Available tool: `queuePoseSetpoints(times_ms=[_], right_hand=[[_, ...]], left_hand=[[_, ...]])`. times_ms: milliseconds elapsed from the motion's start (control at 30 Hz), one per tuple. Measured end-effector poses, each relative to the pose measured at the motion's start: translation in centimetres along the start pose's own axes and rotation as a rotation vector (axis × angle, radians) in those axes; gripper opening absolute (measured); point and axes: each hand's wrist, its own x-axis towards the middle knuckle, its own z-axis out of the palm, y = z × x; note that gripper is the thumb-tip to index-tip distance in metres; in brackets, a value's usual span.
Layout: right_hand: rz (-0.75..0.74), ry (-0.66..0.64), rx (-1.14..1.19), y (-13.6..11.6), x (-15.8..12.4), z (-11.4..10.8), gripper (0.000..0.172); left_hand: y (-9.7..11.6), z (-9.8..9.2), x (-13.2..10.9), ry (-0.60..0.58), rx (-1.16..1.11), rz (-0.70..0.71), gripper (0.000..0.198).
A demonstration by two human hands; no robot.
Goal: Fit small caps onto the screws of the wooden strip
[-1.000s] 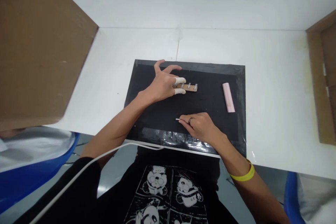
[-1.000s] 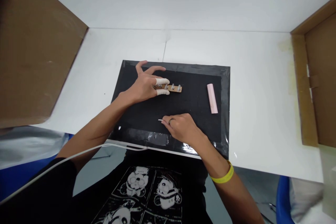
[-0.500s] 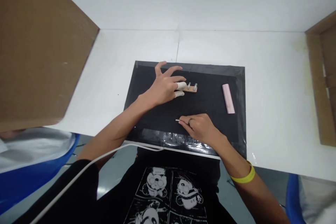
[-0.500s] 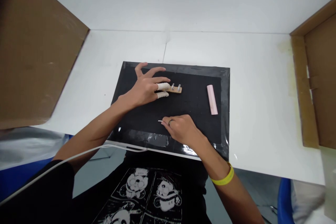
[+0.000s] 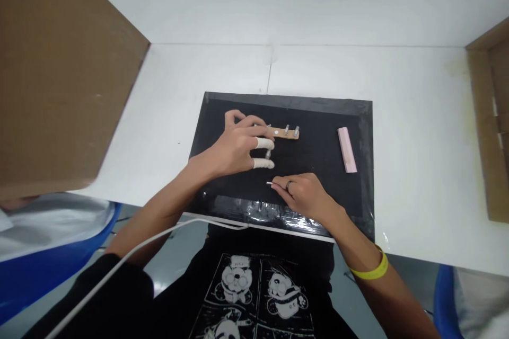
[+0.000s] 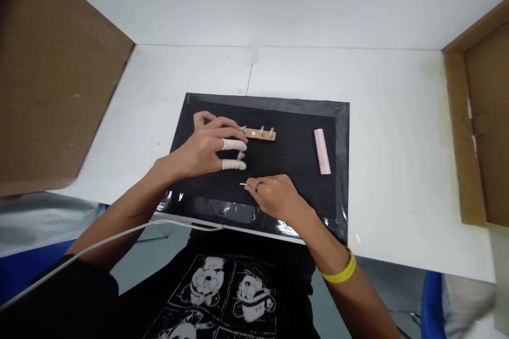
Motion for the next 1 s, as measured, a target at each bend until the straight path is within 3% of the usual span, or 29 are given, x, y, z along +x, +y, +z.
queuePoseSetpoints(times_ms=[167,333,600,733,1000], right_hand=[[0.000,0.040,0.013,0.1,-0.2,0.0,0.039],[-0.008,0.086,0.018,0.2,-0.4,0.2,0.033],[-0.012,0.108,0.015,0.2,-0.4,0.3,0.029],[0.004,0.088,0.034,0.1,-0.4,0.2,0.028],[0.010,0.122,0.167,-0.1,-0.2,-0.6,0.014]], left_hand=[[0.5,0.5,-3.1,-0.006,0.049,-0.032,0.025],[0.7,2.7,-5.4,0.132,0.024,-0.164,0.027],[0.7,4.5,-6.6,0.185,-0.036,-0.242,0.046],[1.0,4.5,-7.1,0.154,-0.053,-0.282,0.035],[1.3,5.2,-6.9,0.222,-0.048,-0.325,0.019]])
